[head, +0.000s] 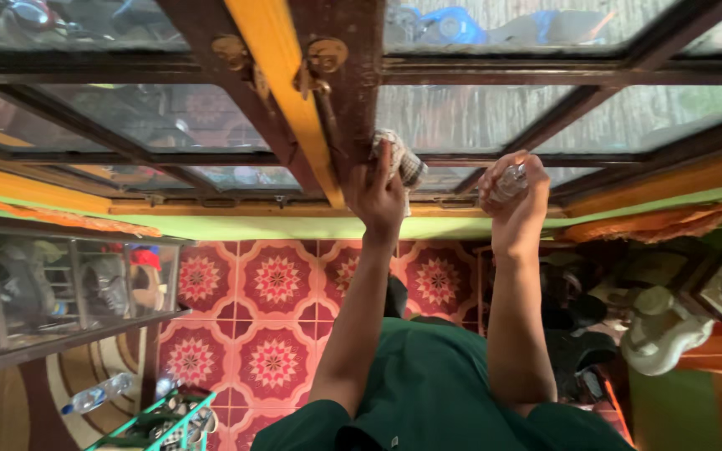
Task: The person wipes the glass panes of a wooden-framed window with a cloth while holding a spray bottle.
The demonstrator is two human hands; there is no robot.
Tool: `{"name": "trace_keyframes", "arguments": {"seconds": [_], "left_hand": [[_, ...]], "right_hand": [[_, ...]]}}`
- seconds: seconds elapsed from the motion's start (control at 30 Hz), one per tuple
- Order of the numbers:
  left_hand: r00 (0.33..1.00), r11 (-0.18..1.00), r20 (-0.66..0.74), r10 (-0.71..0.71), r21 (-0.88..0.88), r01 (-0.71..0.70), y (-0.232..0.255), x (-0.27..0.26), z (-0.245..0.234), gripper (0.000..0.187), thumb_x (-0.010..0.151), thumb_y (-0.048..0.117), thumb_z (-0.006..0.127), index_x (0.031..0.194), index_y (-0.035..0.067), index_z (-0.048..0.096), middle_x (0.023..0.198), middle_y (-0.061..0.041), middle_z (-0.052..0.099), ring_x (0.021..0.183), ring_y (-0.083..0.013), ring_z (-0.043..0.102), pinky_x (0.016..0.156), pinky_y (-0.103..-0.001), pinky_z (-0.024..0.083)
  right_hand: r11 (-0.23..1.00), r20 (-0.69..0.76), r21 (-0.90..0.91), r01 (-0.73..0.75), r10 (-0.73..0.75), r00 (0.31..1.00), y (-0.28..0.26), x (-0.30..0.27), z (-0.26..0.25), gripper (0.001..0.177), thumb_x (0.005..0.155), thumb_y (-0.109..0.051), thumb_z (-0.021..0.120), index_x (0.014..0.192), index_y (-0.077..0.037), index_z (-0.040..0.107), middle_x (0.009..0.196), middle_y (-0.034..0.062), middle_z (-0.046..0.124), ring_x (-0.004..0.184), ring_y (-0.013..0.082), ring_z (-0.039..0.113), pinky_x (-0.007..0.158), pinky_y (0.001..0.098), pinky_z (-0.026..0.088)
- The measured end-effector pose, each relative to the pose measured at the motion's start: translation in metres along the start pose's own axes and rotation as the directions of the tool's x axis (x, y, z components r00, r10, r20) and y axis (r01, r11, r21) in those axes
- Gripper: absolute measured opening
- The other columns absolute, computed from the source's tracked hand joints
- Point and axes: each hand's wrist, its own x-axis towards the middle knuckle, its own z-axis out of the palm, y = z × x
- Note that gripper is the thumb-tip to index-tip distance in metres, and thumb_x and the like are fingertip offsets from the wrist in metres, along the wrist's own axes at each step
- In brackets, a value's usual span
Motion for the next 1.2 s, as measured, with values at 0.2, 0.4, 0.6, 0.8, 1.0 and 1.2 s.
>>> {"name": "trace_keyframes", "arguments": {"seconds": [0.2, 0.4, 0.6, 0.8, 1.0, 1.2], "left_hand": [[0.999, 0.998, 0.007, 0.051, -0.035, -0.051, -0.007, -0.003, -0.003, 0.055, 0.086, 0.001, 0.075, 0.137, 0.021, 0.065, 0.090, -0.005, 0.054, 0.081, -0.0256, 0.058, 0.071, -0.043, 0.046], [0.994, 0.982, 0.094, -0.057, -0.175, 0.073, -0.003, -0.024, -0.001, 0.065, 0.082, -0.004, 0.071, 0.143, 0.015, 0.060, 0.106, -0.014, 0.059, 0.094, -0.0344, 0.063, 0.081, -0.044, 0.053], [0.997, 0.969, 0.070, -0.042, -0.240, 0.058, 0.007, -0.033, 0.012, 0.068, 0.085, -0.006, 0.073, 0.148, 0.015, 0.055, 0.114, -0.014, 0.064, 0.099, -0.0323, 0.068, 0.083, -0.040, 0.057], [0.997, 0.928, 0.079, -0.008, -0.370, 0.037, 0.030, -0.067, 0.065, 0.059, 0.092, -0.002, 0.080, 0.143, 0.019, 0.061, 0.103, -0.003, 0.064, 0.081, -0.0138, 0.067, 0.070, -0.026, 0.059], [0.962, 0.929, 0.259, 0.089, -0.369, 0.013, 0.090, -0.080, 0.088, 0.053, 0.096, -0.001, 0.078, 0.140, 0.024, 0.062, 0.102, -0.006, 0.067, 0.075, -0.0133, 0.064, 0.062, -0.025, 0.055], [0.923, 0.928, 0.361, 0.129, -0.373, 0.016, 0.109, -0.063, 0.067, 0.072, 0.085, -0.003, 0.075, 0.149, 0.024, 0.055, 0.097, -0.005, 0.057, 0.077, -0.0182, 0.057, 0.061, -0.030, 0.053]], "right_hand": [[0.998, 0.091, 0.047, -0.031, 0.027, 0.996, 0.013, -0.002, 0.011, 0.042, 0.107, -0.052, 0.050, 0.093, -0.012, 0.055, 0.082, 0.0031, 0.053, 0.074, 0.0156, 0.051, 0.060, 0.0291, 0.036], [0.998, -0.013, 0.057, -0.018, 0.019, 1.000, 0.011, -0.012, -0.002, 0.035, 0.105, -0.051, 0.050, 0.096, -0.017, 0.054, 0.080, 0.0023, 0.052, 0.073, 0.0162, 0.052, 0.059, 0.0291, 0.036], [0.997, -0.004, 0.078, 0.000, 0.001, 1.000, 0.010, -0.007, -0.022, 0.045, 0.107, -0.054, 0.047, 0.092, -0.012, 0.055, 0.082, 0.0027, 0.052, 0.077, 0.0156, 0.052, 0.062, 0.0285, 0.035], [0.999, -0.050, -0.003, 0.036, -0.036, 0.998, -0.005, -0.008, -0.037, 0.047, 0.106, -0.055, 0.047, 0.089, -0.011, 0.055, 0.077, 0.0038, 0.053, 0.069, 0.0155, 0.050, 0.057, 0.0291, 0.035], [0.988, -0.149, -0.065, 0.143, -0.151, 0.977, -0.016, -0.006, -0.073, 0.045, 0.105, -0.056, 0.053, 0.089, -0.015, 0.056, 0.076, 0.0025, 0.054, 0.066, 0.0143, 0.051, 0.053, 0.0304, 0.036], [0.982, -0.131, -0.033, 0.186, -0.188, 0.973, -0.019, -0.002, -0.097, 0.047, 0.106, -0.058, 0.054, 0.090, -0.014, 0.056, 0.078, 0.0029, 0.054, 0.069, 0.0153, 0.052, 0.057, 0.0297, 0.037]]}}
